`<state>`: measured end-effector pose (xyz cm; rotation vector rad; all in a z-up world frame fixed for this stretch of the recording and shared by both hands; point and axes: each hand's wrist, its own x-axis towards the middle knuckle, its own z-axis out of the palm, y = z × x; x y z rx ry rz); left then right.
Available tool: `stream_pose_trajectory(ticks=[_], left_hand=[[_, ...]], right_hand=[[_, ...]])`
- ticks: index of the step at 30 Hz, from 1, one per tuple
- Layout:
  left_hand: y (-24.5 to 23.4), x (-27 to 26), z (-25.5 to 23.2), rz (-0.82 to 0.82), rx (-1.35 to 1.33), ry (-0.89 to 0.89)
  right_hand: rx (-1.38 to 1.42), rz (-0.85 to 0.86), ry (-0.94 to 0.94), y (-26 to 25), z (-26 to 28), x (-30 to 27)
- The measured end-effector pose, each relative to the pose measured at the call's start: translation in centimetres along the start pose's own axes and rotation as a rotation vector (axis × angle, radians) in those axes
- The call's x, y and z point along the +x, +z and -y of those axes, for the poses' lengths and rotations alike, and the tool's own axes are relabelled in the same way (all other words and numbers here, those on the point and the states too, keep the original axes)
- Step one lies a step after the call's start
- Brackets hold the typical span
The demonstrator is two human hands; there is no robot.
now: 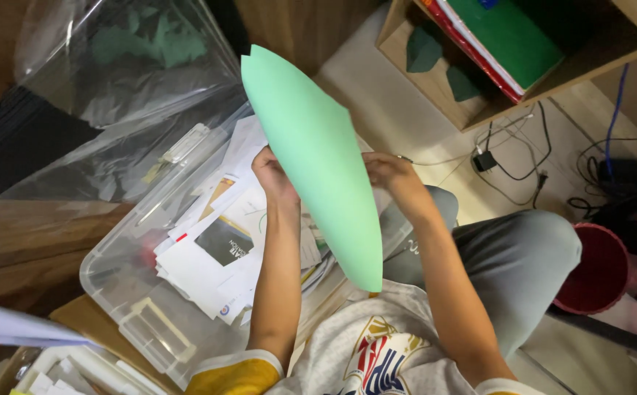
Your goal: The person organizes stationery items by placing a light green folder, a blue box, and a brown cloth into a wooden shelf. They also handle a clear plastic bag and a white box, moving them between a plastic bin and the shelf.
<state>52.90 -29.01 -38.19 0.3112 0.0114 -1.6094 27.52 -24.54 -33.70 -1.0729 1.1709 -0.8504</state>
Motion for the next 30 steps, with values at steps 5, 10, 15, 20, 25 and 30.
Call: stream_pose_trajectory(ticks=[5, 10, 15, 20, 25, 30], left_hand=[[2.4, 0.8, 1.6, 0.035, 0.133, -0.064], [5.8, 0.1, 1.4, 0.364, 0.58, -0.004], [12.2, -1.5, 1.4, 0.404, 1.055, -0.171], [11.4, -1.0, 3.9, 0.512, 1.019, -0.1], [11.4, -1.6, 5.3, 0.435, 0.914, -0.02], [12.1, -2.0, 4.9, 0.504, 0.897, -0.05]], right_hand=[[0.715, 0.02, 0.202, -1.3, 4.8, -2.9], [0.309, -0.326, 0.168, -4.1, 7.0, -3.7], [0.144, -0.501, -0.343, -5.4, 11.4, -4.9], [0.194, -0.451, -0.41, -8.9, 9.8, -5.4], [0.239, -0.237, -0.235, -9.6, 9.5, -5.9], [0.02, -0.399, -0.145, -7.8, 10.4, -6.2]])
